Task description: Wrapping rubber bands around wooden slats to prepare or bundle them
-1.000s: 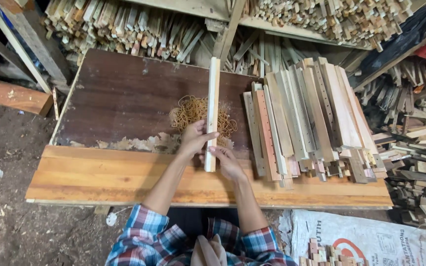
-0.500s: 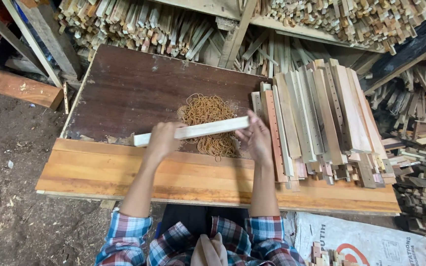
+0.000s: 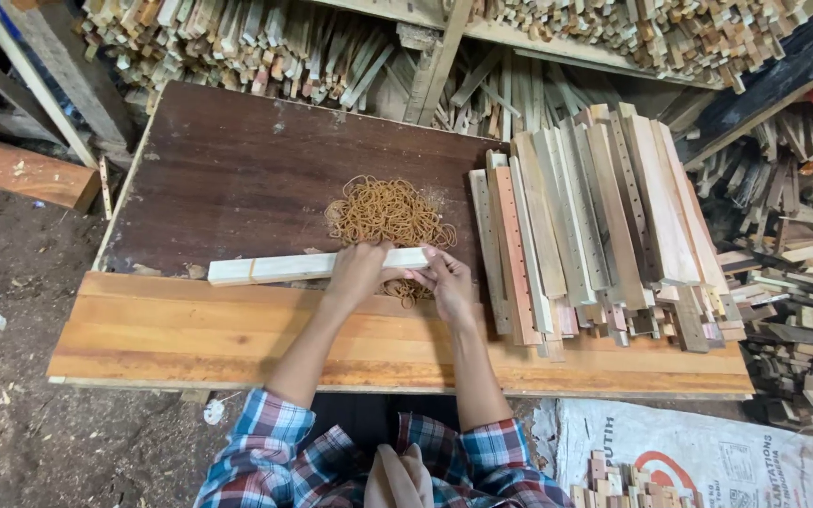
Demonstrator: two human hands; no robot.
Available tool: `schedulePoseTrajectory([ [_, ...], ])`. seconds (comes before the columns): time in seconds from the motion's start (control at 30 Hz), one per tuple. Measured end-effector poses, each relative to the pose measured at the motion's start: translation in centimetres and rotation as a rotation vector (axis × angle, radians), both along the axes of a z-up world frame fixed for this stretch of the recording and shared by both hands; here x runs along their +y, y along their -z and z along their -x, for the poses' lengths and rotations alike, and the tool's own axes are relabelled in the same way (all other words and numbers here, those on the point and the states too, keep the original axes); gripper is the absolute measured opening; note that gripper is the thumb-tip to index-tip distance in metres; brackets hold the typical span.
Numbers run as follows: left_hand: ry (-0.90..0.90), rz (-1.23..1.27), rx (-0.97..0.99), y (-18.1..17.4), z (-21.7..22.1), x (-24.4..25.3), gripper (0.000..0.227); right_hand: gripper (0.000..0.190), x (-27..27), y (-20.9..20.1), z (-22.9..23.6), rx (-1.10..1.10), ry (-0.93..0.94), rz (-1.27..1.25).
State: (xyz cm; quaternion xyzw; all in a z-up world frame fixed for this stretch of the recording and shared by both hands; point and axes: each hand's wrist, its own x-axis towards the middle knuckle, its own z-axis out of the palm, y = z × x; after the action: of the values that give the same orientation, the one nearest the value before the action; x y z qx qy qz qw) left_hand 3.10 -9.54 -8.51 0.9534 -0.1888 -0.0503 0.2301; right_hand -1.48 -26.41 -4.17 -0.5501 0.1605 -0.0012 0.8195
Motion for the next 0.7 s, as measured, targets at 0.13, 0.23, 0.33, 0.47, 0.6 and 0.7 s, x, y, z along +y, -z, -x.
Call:
schedulePoseTrajectory([
  [0.13,-0.023,0.084,0.026,-5.2,1.5,1.0,0.038,0.033,0.2,-2.7,0.2,-0.012,-0.017,0.068],
  [0.23,-0.017,0.119,0.016,-7.3,2.1,1.7,0.037,0.02,-0.2,-5.5,-1.3,-0.097,0.052,0.394],
  [0.33,-0.022,0.121,0.006,-7.4,2.6,1.8,0.037,0.012,-2.5,0.0,-6.4,-0.194,0.024,0.911],
  [0.47,-0.041,0.095,-0.017,-5.4,2.0,1.6,0.042,0.022,-0.5,0.3,-9.5,0.03,-0.062,1.064],
  [0.6,-0.059,0.043,-0.045,-4.1,1.8,1.3,0.044,0.013,-1.4,1.0,-11.1,0.06,0.021,0.994],
  [0.7,-0.058,0.046,-0.069,-4.4,1.7,1.1,0.044,0.015,-3.4,3.1,-11.9,0.096,0.024,1.017],
])
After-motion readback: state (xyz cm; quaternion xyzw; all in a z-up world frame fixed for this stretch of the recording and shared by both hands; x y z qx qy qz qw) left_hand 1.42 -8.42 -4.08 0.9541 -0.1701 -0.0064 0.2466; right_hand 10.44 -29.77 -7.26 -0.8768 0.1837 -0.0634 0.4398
